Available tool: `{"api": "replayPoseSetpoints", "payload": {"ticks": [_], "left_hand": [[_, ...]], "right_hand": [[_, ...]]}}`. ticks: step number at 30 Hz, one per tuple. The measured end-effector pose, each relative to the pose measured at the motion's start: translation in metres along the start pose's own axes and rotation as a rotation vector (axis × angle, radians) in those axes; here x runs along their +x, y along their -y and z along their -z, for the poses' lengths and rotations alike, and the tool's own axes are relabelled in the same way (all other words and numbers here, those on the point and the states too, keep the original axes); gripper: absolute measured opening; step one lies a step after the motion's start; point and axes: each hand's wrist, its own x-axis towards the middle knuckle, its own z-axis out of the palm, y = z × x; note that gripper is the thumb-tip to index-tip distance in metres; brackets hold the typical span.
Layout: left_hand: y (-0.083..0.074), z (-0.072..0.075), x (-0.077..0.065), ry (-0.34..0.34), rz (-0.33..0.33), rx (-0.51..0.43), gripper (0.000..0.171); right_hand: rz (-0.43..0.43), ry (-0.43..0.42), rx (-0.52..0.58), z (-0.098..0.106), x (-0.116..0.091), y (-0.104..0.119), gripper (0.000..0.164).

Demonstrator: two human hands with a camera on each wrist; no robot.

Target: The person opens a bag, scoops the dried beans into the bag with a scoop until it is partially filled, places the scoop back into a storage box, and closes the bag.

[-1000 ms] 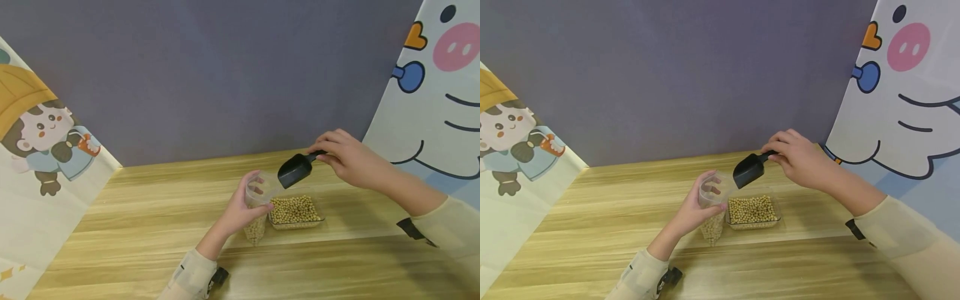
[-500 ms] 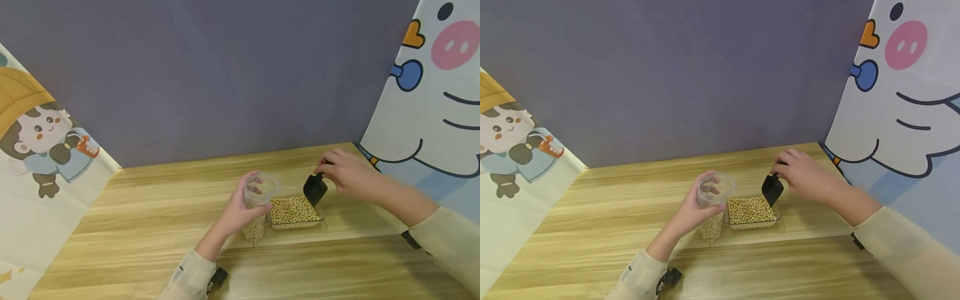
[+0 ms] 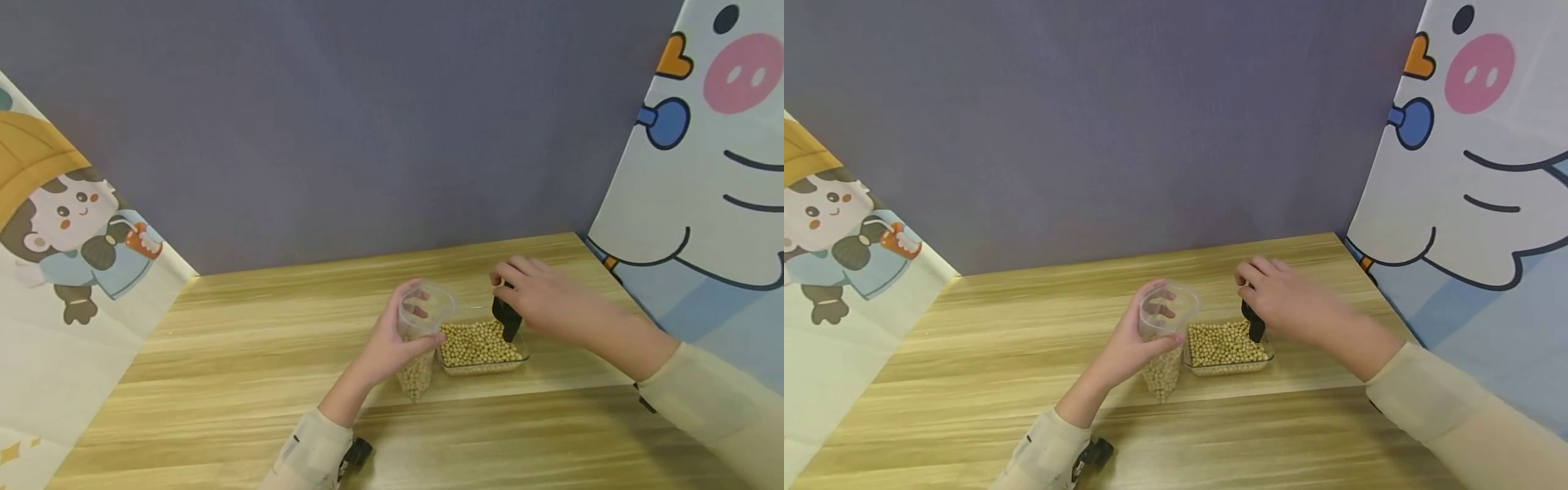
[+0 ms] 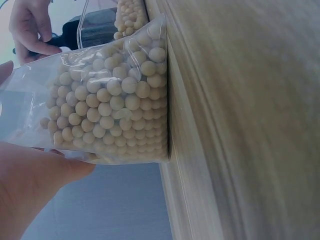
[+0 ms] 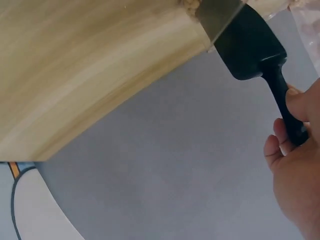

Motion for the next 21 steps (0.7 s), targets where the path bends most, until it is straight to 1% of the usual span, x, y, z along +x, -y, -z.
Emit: {"api": "replayPoseSetpoints", "payload": {"ticks": [2, 4, 5, 7, 9, 11, 13, 15, 17, 19, 21], "left_hand": [[0.0, 0.0, 0.0, -0.001, 0.001, 0.001, 0.094], [0.0, 0.0, 0.0, -0.002, 0.0, 0.0, 0.094], [0.0, -0.001, 0.0, -0.003, -0.001, 0.001, 0.094], [0.0, -0.001, 0.0, -0.002, -0.002, 0.004, 0.094], [0.001, -0.001, 0.0, -0.001, 0.0, 0.006, 0.095], [0.002, -0.001, 0.0, -0.001, 0.0, 0.007, 0.094], [0.002, -0.001, 0.0, -0.003, 0.0, 0.006, 0.094], [0.002, -0.001, 0.0, -0.006, 0.001, 0.004, 0.093], [0.002, -0.002, 0.0, -0.009, 0.002, 0.004, 0.093], [0.001, -0.002, 0.0, -0.008, 0.001, 0.002, 0.093], [0.001, -0.002, 0.0, -0.007, 0.0, 0.001, 0.093]], "right_hand": [[-0.01, -0.001, 0.043, -0.005, 0.0, 0.001, 0.05], [-0.046, -0.005, 0.141, -0.01, 0.0, 0.002, 0.057], [-0.07, -0.019, 0.197, -0.012, 0.0, 0.003, 0.058], [-0.11, -0.064, 0.298, -0.017, -0.001, 0.004, 0.055], [-0.132, -0.125, 0.368, -0.021, -0.002, 0.005, 0.048], [-0.134, -0.182, 0.403, -0.023, -0.001, 0.007, 0.04], [-0.131, -0.222, 0.428, -0.024, 0.0, 0.01, 0.038], [-0.127, -0.245, 0.449, -0.023, 0.001, 0.013, 0.037], [-0.128, -0.253, 0.469, -0.022, 0.002, 0.015, 0.037], [-0.145, -0.231, 0.492, -0.019, 0.0, 0.016, 0.037], [-0.151, -0.207, 0.485, -0.015, -0.002, 0.014, 0.037]]}}
